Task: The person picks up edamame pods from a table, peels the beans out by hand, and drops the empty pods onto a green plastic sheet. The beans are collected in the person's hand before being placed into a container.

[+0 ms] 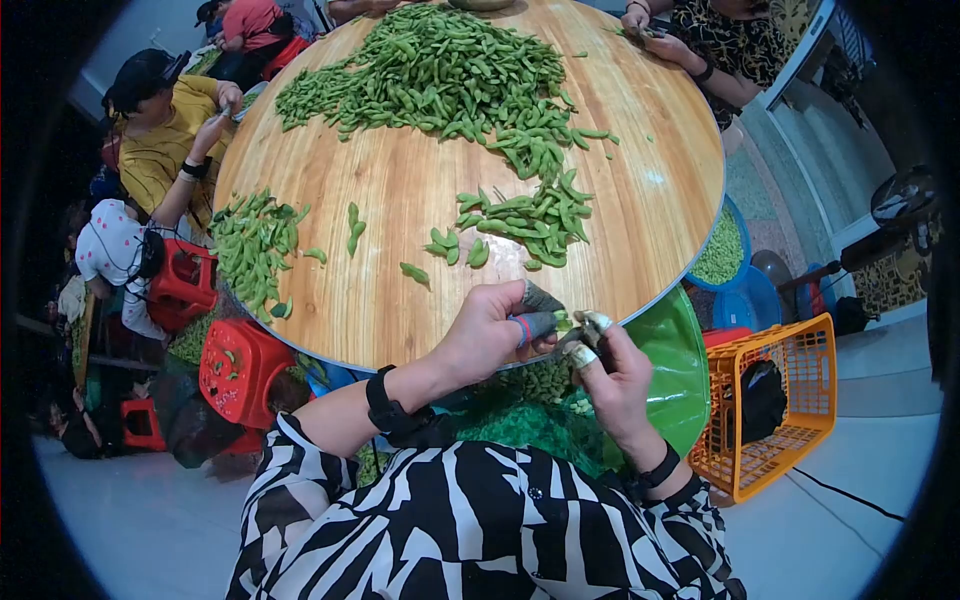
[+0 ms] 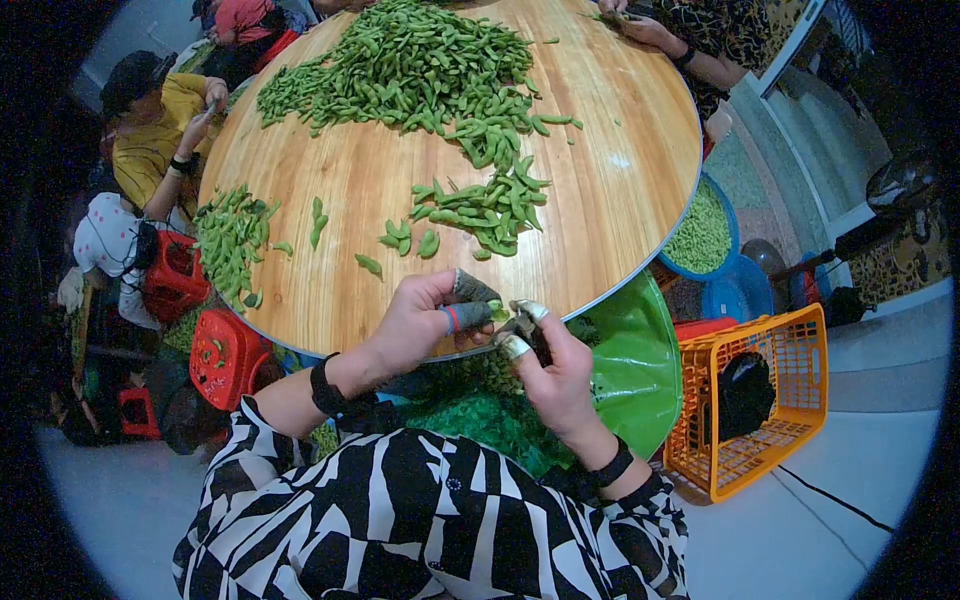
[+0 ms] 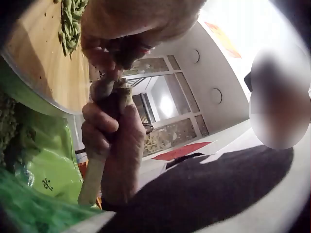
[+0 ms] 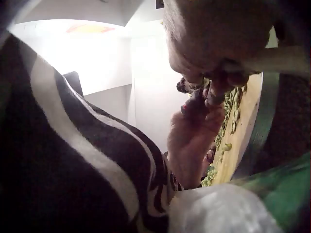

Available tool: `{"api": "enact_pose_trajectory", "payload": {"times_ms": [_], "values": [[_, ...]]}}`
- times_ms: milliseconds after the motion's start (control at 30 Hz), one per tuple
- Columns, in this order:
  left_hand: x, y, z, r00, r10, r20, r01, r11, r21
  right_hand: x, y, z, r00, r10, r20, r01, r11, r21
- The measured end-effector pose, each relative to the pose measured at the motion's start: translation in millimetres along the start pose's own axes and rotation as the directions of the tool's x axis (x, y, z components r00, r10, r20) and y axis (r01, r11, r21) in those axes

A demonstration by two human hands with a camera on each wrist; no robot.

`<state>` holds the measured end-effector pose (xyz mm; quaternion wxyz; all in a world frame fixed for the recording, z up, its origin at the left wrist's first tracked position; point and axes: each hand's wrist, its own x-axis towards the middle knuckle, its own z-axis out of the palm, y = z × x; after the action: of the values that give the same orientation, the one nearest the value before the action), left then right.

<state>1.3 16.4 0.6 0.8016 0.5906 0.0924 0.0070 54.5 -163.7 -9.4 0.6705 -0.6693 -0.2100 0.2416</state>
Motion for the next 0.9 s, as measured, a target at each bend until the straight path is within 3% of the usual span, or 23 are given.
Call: {"api": "enact_pose_trajectory", "payload": {"times_ms": [67, 200, 333, 433, 500, 633, 700, 733, 767, 800, 833, 867, 900], "values": [[-3.4, -0.3, 1.0, 0.989, -0.135, -0.058, 0.137, 0.99, 0.04, 4.0, 7.9, -2.2, 0.913, -0.407, -0.002, 0.382, 0.859, -0.34], [-8.1, 0.5, 3.0, 0.986, -0.156, -0.053, 0.161, 0.981, 0.106, 3.6, -5.2, -0.7, 0.908, -0.403, 0.117, 0.412, 0.806, -0.425], [-13.3, 2.1, 8.6, 0.996, -0.072, -0.054, 0.08, 0.984, 0.162, 2.6, -0.8, 0.8, 0.918, -0.384, 0.097, 0.392, 0.849, -0.353], [-15.1, -4.7, 7.8, 1.0, -0.001, 0.005, 0.0, 0.984, 0.178, 0.9, 6.9, -0.9, 0.956, -0.285, 0.068, 0.293, 0.915, -0.276], [-16.2, -8.0, 4.4, 0.998, 0.024, 0.05, -0.033, 0.984, 0.173, -1.6, 10.1, -2.1, 0.996, -0.088, 0.017, 0.09, 0.984, -0.152], [-20.6, -12.9, -7.0, 0.986, -0.098, 0.138, 0.07, 0.977, 0.201, 2.7, 12.1, -3.3, 0.983, -0.168, 0.068, 0.18, 0.956, -0.231], [-23.8, -8.9, -15.4, 0.978, -0.145, 0.149, 0.104, 0.961, 0.254, 3.3, 6.3, -5.2, 0.965, -0.178, 0.192, 0.235, 0.911, -0.34], [-26.0, -2.4, -20.8, 0.988, -0.018, 0.151, -0.06, 0.865, 0.497, 4.4, 5.7, -5.5, 0.955, -0.183, 0.235, 0.258, 0.902, -0.346], [-27.8, 4.7, -27.8, 0.977, 0.104, 0.186, -0.206, 0.684, 0.7, 4.9, 4.7, -8.4, 0.954, -0.183, 0.239, 0.259, 0.902, -0.344], [-27.7, 14.0, -40.0, 0.976, 0.172, 0.135, -0.21, 0.568, 0.795, 4.9, 3.3, -13.3, 0.942, -0.104, 0.319, 0.222, 0.905, -0.362], [-27.2, 21.4, -54.1, 0.964, 0.241, 0.11, -0.196, 0.369, 0.909, 4.9, 1.8, -17.5, 0.919, -0.025, 0.392, 0.188, 0.905, -0.383], [-24.9, 29.0, -72.4, 0.969, 0.216, 0.121, -0.131, 0.033, 0.991, 5.1, -0.3, -20.1, 0.895, 0.002, 0.446, 0.189, 0.904, -0.384], [-19.5, 31.9, -77.9, 0.969, 0.215, 0.121, -0.13, 0.031, 0.991, 4.7, -0.9, -19.5, 0.895, 0.001, 0.446, 0.19, 0.905, -0.382]]}}
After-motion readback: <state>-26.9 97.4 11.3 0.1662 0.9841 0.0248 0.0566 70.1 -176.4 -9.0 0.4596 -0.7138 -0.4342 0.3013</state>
